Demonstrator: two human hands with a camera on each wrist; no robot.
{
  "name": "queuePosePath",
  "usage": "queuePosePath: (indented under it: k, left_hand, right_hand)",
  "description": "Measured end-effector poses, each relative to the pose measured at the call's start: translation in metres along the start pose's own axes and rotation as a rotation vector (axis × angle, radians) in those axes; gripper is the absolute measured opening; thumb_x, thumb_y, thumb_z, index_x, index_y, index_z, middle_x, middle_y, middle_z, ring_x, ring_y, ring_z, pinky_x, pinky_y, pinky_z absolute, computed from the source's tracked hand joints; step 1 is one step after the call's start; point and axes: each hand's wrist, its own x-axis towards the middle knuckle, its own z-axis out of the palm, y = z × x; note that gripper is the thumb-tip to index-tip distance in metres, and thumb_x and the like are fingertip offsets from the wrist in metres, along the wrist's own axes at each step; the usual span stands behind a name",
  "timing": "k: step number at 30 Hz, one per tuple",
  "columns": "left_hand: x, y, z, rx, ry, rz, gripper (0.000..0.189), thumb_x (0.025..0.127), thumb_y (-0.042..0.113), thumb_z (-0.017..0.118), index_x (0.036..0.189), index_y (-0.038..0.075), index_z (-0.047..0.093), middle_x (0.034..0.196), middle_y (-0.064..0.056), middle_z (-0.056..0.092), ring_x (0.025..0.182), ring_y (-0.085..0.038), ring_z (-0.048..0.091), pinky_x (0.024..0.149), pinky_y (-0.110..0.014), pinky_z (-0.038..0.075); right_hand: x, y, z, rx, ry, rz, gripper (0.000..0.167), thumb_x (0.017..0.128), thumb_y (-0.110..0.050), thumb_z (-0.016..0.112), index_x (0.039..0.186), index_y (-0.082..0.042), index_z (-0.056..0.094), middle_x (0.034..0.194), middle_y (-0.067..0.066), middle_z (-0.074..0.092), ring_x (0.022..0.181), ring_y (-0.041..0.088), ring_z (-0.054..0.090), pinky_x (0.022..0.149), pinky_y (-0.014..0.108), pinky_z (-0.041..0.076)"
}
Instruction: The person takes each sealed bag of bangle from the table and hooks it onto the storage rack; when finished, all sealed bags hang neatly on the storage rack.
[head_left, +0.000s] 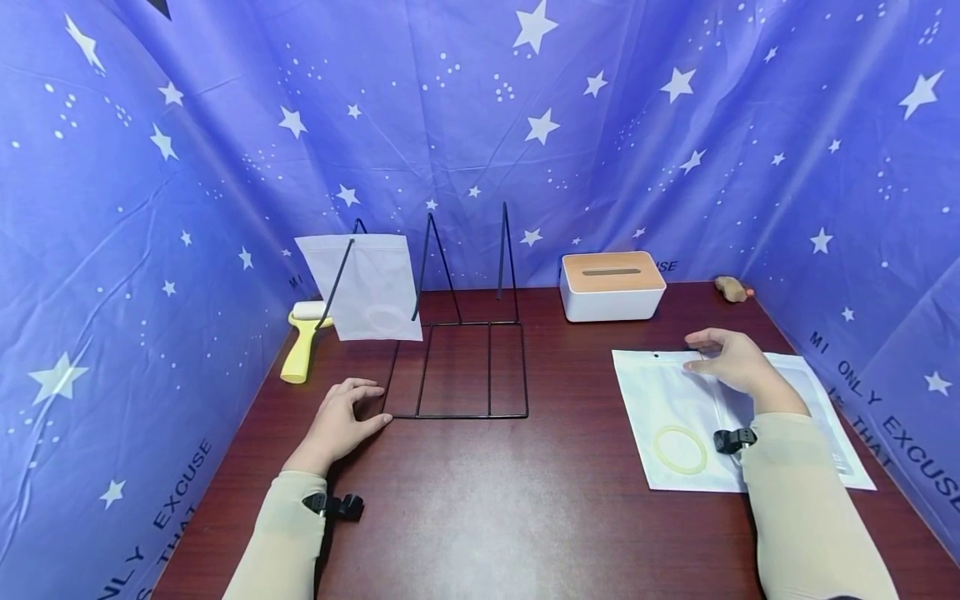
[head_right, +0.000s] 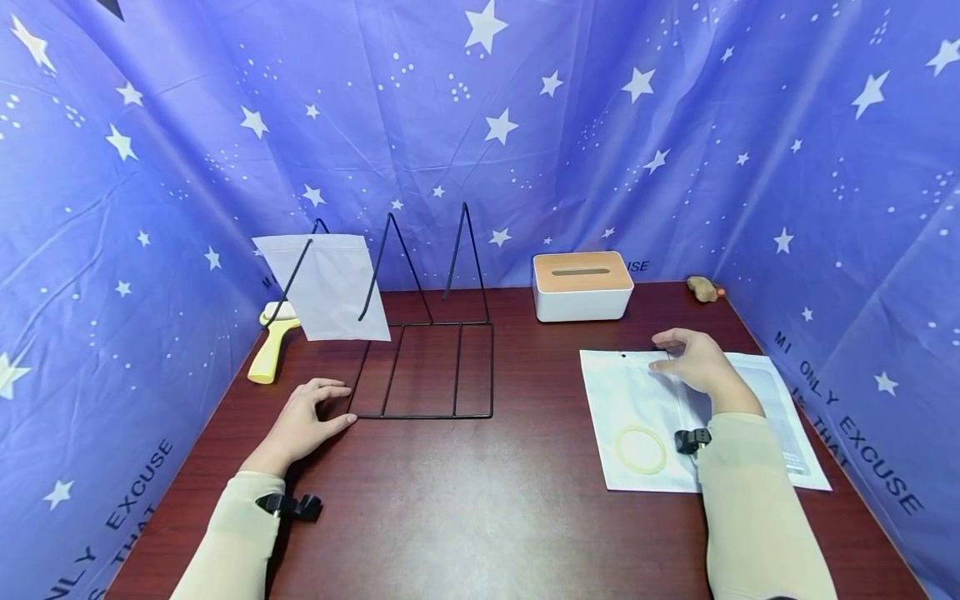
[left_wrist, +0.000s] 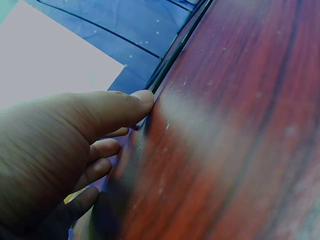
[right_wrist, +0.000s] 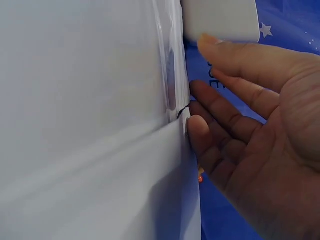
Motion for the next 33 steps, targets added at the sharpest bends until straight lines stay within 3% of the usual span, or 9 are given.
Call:
queuePosePath:
  k: [5,12,17,22,28,33]
  left_hand:
    - [0.0003,0.0007,-0.0007,-0.002,0.0,-0.002,0.047,0.084,0.028,0.09,0.124,0.008,0.076,0.132,-0.009,0.064,0.127,-0.036,0.051,0.107,-0.055,0.04]
    - [0.0,-0.0004,0.0,0.001,-0.01,-0.011,0.047,0.084,0.028,0.09,0.125,0.009,0.075,0.133,-0.008,0.064,0.127,-0.035,0.051,0.107,-0.055,0.04]
    - [0.0,-0.0009,0.0002,-0.002,-0.011,-0.015,0.047,0.085,0.029,0.09,0.125,0.01,0.075,0.134,-0.007,0.063,0.128,-0.035,0.051,0.107,-0.055,0.04]
    - [0.0004,-0.001,0.0001,0.001,-0.012,-0.015,0.047,0.085,0.029,0.09,0.125,0.01,0.075,0.134,-0.006,0.064,0.127,-0.035,0.051,0.107,-0.054,0.04]
    - [0.0006,-0.0007,-0.0001,0.003,-0.017,-0.017,0.047,0.085,0.029,0.09,0.126,0.011,0.075,0.134,-0.006,0.063,0.128,-0.035,0.051,0.107,-0.055,0.04]
    - [0.0005,-0.0017,0.0005,0.007,-0.015,-0.018,0.047,0.085,0.029,0.09,0.126,0.011,0.075,0.134,-0.006,0.063,0.128,-0.035,0.05,0.107,-0.056,0.04]
  right_hand:
    - [0.0001,0.0001,0.0014,-0.018,0.001,-0.009,0.061,0.091,-0.02,0.083,0.142,0.003,0.057,0.141,0.03,0.058,0.129,0.048,0.051,0.106,0.065,0.039]
    - [-0.0002,-0.0001,0.0042,0.018,0.065,0.025,0.055,0.089,-0.015,0.084,0.138,-0.001,0.062,0.137,0.027,0.062,0.126,0.045,0.052,0.102,0.06,0.044]
    - [-0.0003,-0.0026,0.0057,0.021,0.096,0.048,0.049,0.09,-0.015,0.082,0.135,-0.004,0.067,0.133,0.023,0.065,0.116,0.039,0.055,0.087,0.044,0.052]
    - [-0.001,-0.0034,0.0066,0.027,0.125,0.063,0.04,0.092,-0.016,0.08,0.129,-0.004,0.072,0.122,0.02,0.068,0.099,0.031,0.059,0.069,0.03,0.054]
    - [-0.001,-0.003,0.0068,0.037,0.158,0.074,0.029,0.095,-0.02,0.078,0.12,-0.005,0.077,0.109,0.015,0.073,0.089,0.026,0.062,0.064,0.032,0.054]
    - [-0.0013,-0.0026,0.0051,0.038,0.141,0.079,0.024,0.096,-0.024,0.078,0.113,-0.008,0.081,0.113,0.014,0.073,0.087,0.027,0.063,0.063,0.034,0.053]
